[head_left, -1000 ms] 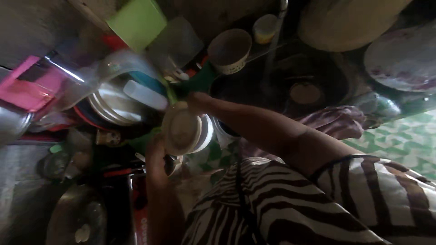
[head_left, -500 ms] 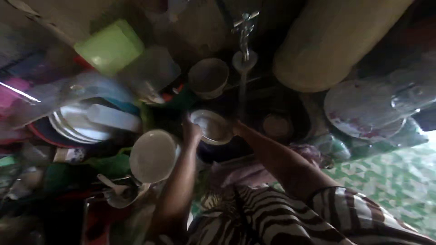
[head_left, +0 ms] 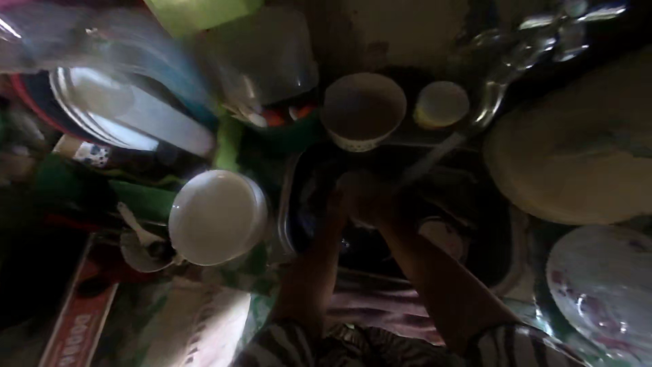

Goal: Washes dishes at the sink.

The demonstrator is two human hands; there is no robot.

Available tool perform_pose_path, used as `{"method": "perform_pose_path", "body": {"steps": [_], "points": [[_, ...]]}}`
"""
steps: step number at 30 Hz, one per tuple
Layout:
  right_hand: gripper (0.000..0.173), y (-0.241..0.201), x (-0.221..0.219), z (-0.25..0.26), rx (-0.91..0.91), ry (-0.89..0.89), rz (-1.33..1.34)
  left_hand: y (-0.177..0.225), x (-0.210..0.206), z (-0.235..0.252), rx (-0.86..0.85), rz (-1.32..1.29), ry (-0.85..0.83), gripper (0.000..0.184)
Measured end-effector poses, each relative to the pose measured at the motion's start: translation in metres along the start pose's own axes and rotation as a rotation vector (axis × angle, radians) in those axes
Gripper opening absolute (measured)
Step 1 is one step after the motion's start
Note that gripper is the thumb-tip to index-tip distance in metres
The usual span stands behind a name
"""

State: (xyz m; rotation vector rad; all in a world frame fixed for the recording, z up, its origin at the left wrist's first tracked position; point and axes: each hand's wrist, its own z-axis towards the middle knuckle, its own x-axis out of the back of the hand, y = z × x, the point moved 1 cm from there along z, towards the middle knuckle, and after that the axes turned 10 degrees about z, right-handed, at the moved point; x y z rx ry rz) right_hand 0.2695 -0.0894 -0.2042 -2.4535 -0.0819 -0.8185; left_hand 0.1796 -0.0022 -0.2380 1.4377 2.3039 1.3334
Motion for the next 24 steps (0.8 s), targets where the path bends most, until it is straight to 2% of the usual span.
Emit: {"method": "perform_pose_path", "body": {"steps": [2, 4, 5, 6, 8, 9, 10, 11, 13, 14, 16, 18, 20, 21, 22, 24], "points": [[0.043, -0.009, -0.01, 0.002, 0.139, -0.073, 0.101, 0.008, 0.003, -0.005, -0.028, 0.262, -0.025, 0.05], [0.041, -0.007, -0.029, 0.017, 0.257, -0.107, 0.326, 0.012, 0.013, -0.007, -0.128, 0.513, -0.05, 0.051], [0.044, -0.004, -0.031, 0.016, 0.321, -0.138, 0.39, 0.013, 0.016, -0.007, -0.118, 0.468, -0.039, 0.05], [0.042, -0.001, -0.029, 0.011, 0.446, -0.154, 0.413, 0.011, 0.016, -0.002, -0.054, 0.309, -0.005, 0.045], [0.043, 0.014, -0.014, -0.007, 0.626, -0.279, 0.306, 0.009, 0.021, 0.007, -0.032, 0.231, 0.036, 0.046], [0.045, 0.024, -0.004, -0.014, 0.625, -0.329, 0.145, 0.008, 0.025, 0.008, -0.075, 0.296, 0.038, 0.045], [0.046, 0.031, 0.005, -0.018, 0.537, -0.354, 0.007, 0.009, 0.028, 0.007, -0.096, 0.333, 0.038, 0.045], [0.046, 0.033, 0.012, -0.02, 0.399, -0.356, -0.058, 0.007, 0.026, 0.008, -0.071, 0.238, 0.062, 0.046], [0.043, 0.03, 0.013, 0.001, 0.164, -0.282, -0.034, 0.005, 0.018, 0.011, -0.02, 0.077, 0.084, 0.047], [0.042, 0.028, 0.007, 0.018, 0.115, -0.216, 0.004, 0.005, 0.012, 0.008, -0.006, 0.043, 0.071, 0.047], [0.042, 0.009, -0.006, 0.034, 0.119, -0.151, 0.049, 0.005, 0.006, 0.002, -0.014, -0.001, 0.028, 0.048], [0.045, -0.004, -0.018, 0.031, 0.327, -0.104, 0.035, 0.013, 0.009, -0.005, -0.012, 0.024, 0.039, 0.046], [0.05, 0.009, -0.02, 0.034, 0.549, -0.104, 0.026, 0.014, 0.018, 0.0, -0.036, 0.085, 0.052, 0.045], [0.053, 0.017, -0.014, 0.035, 0.496, -0.126, 0.065, 0.011, 0.021, 0.008, -0.067, 0.063, 0.046, 0.046], [0.052, 0.021, -0.007, 0.035, 0.367, -0.123, 0.106, 0.007, 0.022, 0.018, -0.089, 0.015, 0.048, 0.046], [0.049, 0.015, 0.001, 0.027, 0.188, -0.096, -0.013, 0.009, 0.022, 0.023, -0.074, -0.019, 0.048, 0.049]]}}
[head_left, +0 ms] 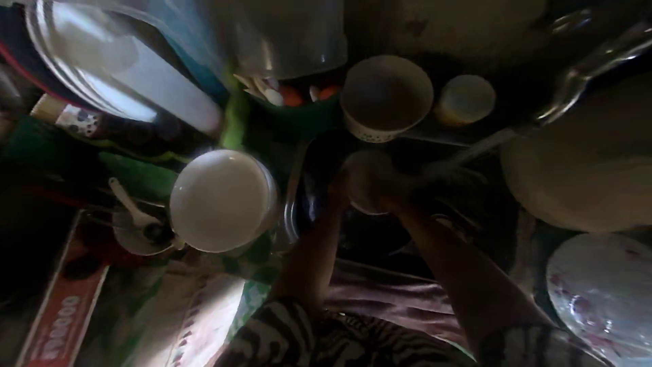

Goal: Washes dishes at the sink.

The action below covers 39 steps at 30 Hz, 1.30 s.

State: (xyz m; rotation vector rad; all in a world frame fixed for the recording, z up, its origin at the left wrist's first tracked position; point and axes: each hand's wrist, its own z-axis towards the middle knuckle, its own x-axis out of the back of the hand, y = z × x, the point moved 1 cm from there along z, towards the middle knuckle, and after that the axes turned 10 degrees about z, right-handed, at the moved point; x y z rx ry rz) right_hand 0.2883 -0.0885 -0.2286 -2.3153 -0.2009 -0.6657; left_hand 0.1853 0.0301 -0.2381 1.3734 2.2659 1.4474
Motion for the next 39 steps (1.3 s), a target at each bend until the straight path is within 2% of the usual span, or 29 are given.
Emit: {"method": "perform_pose_path", "body": {"steps": [2, 4, 6, 9, 10, 12, 13, 15, 17, 19, 21, 24, 25, 27, 29, 31, 32, 34, 35, 37, 39], "points": [[0.045, -0.019, -0.003, -0.011, 0.074, 0.008, -0.086, 0.011, -0.002, -0.008, 0.018, 0.07, 0.009, 0.05], [0.051, -0.016, -0.003, -0.019, 0.189, 0.014, -0.09, 0.008, 0.0, -0.017, -0.029, 0.179, -0.023, 0.052], [0.054, 0.005, 0.001, -0.018, 0.085, 0.103, -0.044, -0.007, 0.001, -0.014, -0.003, 0.228, -0.026, 0.053], [0.056, 0.025, 0.003, -0.023, -0.154, 0.269, -0.008, -0.013, -0.004, -0.006, 0.106, 0.151, 0.022, 0.049], [0.058, 0.025, 0.004, -0.028, -0.209, 0.355, 0.069, -0.014, -0.007, -0.003, 0.116, 0.166, 0.029, 0.048], [0.059, 0.027, 0.006, -0.036, -0.276, 0.51, 0.448, -0.013, -0.013, 0.002, 0.082, 0.31, 0.045, 0.048], [0.057, 0.03, 0.004, -0.038, -0.281, 0.532, 0.653, -0.012, -0.017, 0.001, 0.051, 0.468, 0.065, 0.048], [0.048, 0.033, -0.002, -0.041, -0.26, 0.532, 0.879, 0.001, -0.025, -0.008, 0.032, 0.822, 0.045, 0.057], [0.045, 0.034, -0.007, -0.036, -0.233, 0.559, 1.026, 0.01, -0.037, -0.013, -0.046, 0.99, -0.056, 0.061], [0.044, 0.032, -0.011, -0.031, -0.234, 0.564, 1.106, 0.019, -0.051, -0.022, -0.164, 1.034, -0.265, 0.046], [0.042, 0.033, -0.016, -0.027, -0.229, 0.578, 1.161, 0.022, -0.072, -0.021, -0.27, 1.092, -0.341, 0.044], [0.042, 0.034, -0.013, -0.031, -0.323, 0.488, 0.986, 0.011, -0.091, -0.01, -0.448, 1.077, -0.351, 0.044], [0.04, 0.037, -0.011, -0.031, -0.341, 0.458, 0.92, 0.011, -0.088, -0.01, -0.489, 1.047, -0.393, 0.045], [0.039, 0.044, -0.012, -0.025, -0.355, 0.487, 0.958, 0.023, -0.073, -0.018, -0.583, 1.041, -0.531, 0.043], [0.041, 0.047, -0.012, -0.019, -0.323, 0.46, 0.879, 0.025, -0.056, -0.018, -0.631, 1.127, -0.611, 0.046], [0.044, 0.041, -0.012, -0.02, -0.295, 0.334, 0.604, 0.015, -0.046, -0.014, -0.616, 1.222, -0.565, 0.049], [0.044, 0.039, -0.012, -0.02, -0.285, 0.299, 0.527, 0.012, -0.043, -0.015, -0.534, 1.19, -0.504, 0.048], [0.044, 0.043, -0.014, -0.015, -0.28, 0.318, 0.52, 0.017, -0.039, -0.023, -0.403, 1.12, -0.461, 0.051], [0.046, 0.047, -0.015, -0.014, -0.286, 0.354, 0.552, 0.019, -0.037, -0.029, -0.398, 1.133, -0.506, 0.055], [0.05, 0.048, -0.01, -0.02, -0.266, 0.42, 0.609, 0.021, -0.029, -0.04, -0.498, 1.261, -0.608, 0.064], [0.052, 0.053, -0.009, -0.019, -0.217, 0.426, 0.604, 0.003, -0.02, -0.037, -0.575, 1.306, -0.581, 0.048]]}}
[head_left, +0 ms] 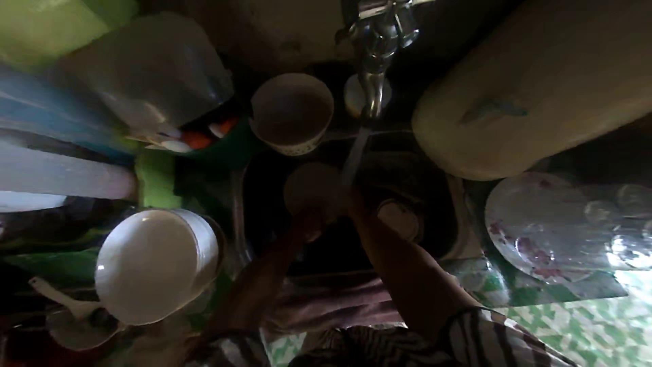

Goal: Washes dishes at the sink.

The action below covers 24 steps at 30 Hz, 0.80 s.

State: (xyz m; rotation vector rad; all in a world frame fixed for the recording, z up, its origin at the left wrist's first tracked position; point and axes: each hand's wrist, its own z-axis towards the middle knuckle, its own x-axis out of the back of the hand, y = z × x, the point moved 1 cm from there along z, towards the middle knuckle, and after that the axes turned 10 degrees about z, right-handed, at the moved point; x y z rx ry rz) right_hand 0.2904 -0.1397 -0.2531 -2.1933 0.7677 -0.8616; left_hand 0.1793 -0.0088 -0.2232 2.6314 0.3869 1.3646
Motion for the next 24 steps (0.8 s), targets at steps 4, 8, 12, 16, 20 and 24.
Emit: {"method": "perform_pose_path", "body": {"steps": [4, 8, 12, 16, 20, 24], "points": [[0.045, 0.001, -0.013, 0.006, -0.134, 0.085, 0.754, -0.012, -0.011, -0.005, 0.03, -0.108, 0.131, 0.042], [0.042, 0.003, -0.028, 0.004, -0.12, 0.169, 0.665, 0.01, 0.025, -0.032, 0.044, -0.482, 0.116, 0.048], [0.049, -0.001, -0.04, -0.006, 0.023, 0.023, 0.07, 0.03, 0.052, -0.052, 0.259, -0.824, 0.265, 0.045], [0.03, -0.039, -0.037, -0.032, 0.177, 0.17, 0.985, 0.026, 0.054, -0.036, 0.394, -1.424, 0.512, 0.044], [0.029, -0.088, -0.031, -0.081, 0.534, -0.055, 0.727, 0.031, 0.074, -0.044, 0.465, -1.553, 0.526, 0.03], [0.033, -0.107, -0.022, -0.073, 0.775, -0.156, 0.24, 0.041, 0.093, -0.058, 0.467, -1.56, 0.496, 0.032]]}}
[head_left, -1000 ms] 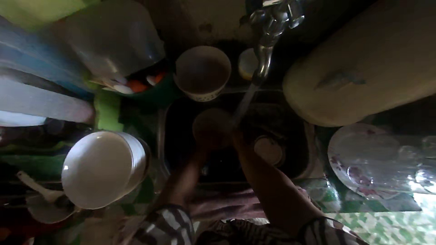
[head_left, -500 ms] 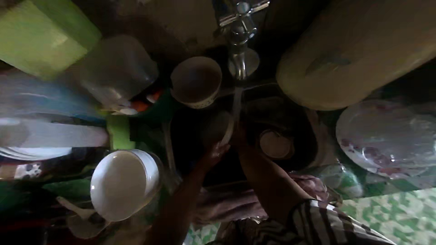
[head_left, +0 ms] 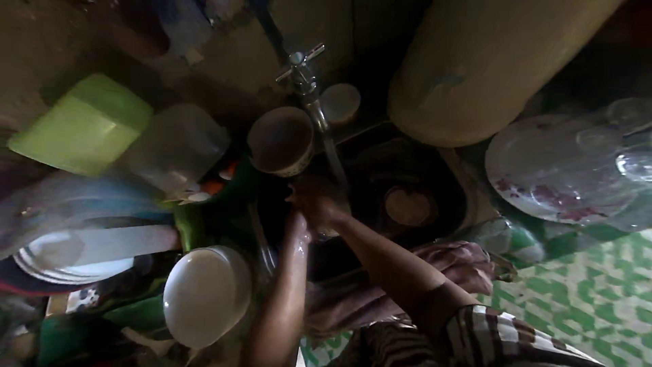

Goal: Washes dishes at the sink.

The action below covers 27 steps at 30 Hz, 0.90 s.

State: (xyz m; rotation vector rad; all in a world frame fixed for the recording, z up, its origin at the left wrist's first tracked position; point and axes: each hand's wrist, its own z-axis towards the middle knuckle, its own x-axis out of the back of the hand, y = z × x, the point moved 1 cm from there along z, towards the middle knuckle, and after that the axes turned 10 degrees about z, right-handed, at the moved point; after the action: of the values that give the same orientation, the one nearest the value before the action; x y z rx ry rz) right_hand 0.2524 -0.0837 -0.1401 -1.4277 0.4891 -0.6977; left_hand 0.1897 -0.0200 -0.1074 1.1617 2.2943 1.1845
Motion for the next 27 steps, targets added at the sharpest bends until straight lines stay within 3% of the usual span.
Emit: {"method": "perform_pose_path", "body": {"steps": [4, 8, 10, 13, 15, 18, 19, 23, 25, 27], "points": [[0.052, 0.009, 0.02, 0.028, -0.059, -0.021, -0.296, -0.008, 0.0, 0.001, -0.1, -0.082, -0.049, 0.036], [0.046, 0.018, 0.051, 0.03, -0.208, 0.08, -0.022, -0.016, -0.007, -0.017, -0.202, -0.08, -0.084, 0.037], [0.051, 0.03, 0.066, 0.02, -0.443, 0.144, -0.076, -0.023, -0.011, -0.026, -0.237, -0.084, -0.096, 0.035], [0.05, 0.049, 0.077, 0.007, -0.551, 0.246, -0.154, -0.041, -0.02, -0.026, -0.232, -0.168, -0.156, 0.037], [0.047, 0.038, 0.08, 0.002, -0.591, 0.268, -0.225, -0.049, -0.023, -0.019, -0.203, -0.241, -0.193, 0.04], [0.053, 0.016, 0.064, -0.011, -0.491, 0.385, -0.156, -0.053, -0.026, -0.006, -0.194, -0.27, -0.201, 0.044], [0.053, 0.008, 0.053, -0.017, -0.451, 0.352, -0.172, -0.052, -0.027, -0.004, -0.199, -0.246, -0.195, 0.046], [0.049, 0.013, 0.018, -0.059, 0.046, 0.154, -0.352, -0.033, -0.034, -0.01, -0.137, -0.204, 0.057, 0.035], [0.051, 0.027, 0.023, -0.085, -0.008, 0.136, -0.269, -0.034, -0.029, -0.015, -0.137, -0.27, -0.021, 0.036], [0.055, 0.04, 0.035, -0.092, -0.183, 0.229, -0.065, -0.048, -0.021, -0.017, -0.221, -0.195, -0.154, 0.04]]}}
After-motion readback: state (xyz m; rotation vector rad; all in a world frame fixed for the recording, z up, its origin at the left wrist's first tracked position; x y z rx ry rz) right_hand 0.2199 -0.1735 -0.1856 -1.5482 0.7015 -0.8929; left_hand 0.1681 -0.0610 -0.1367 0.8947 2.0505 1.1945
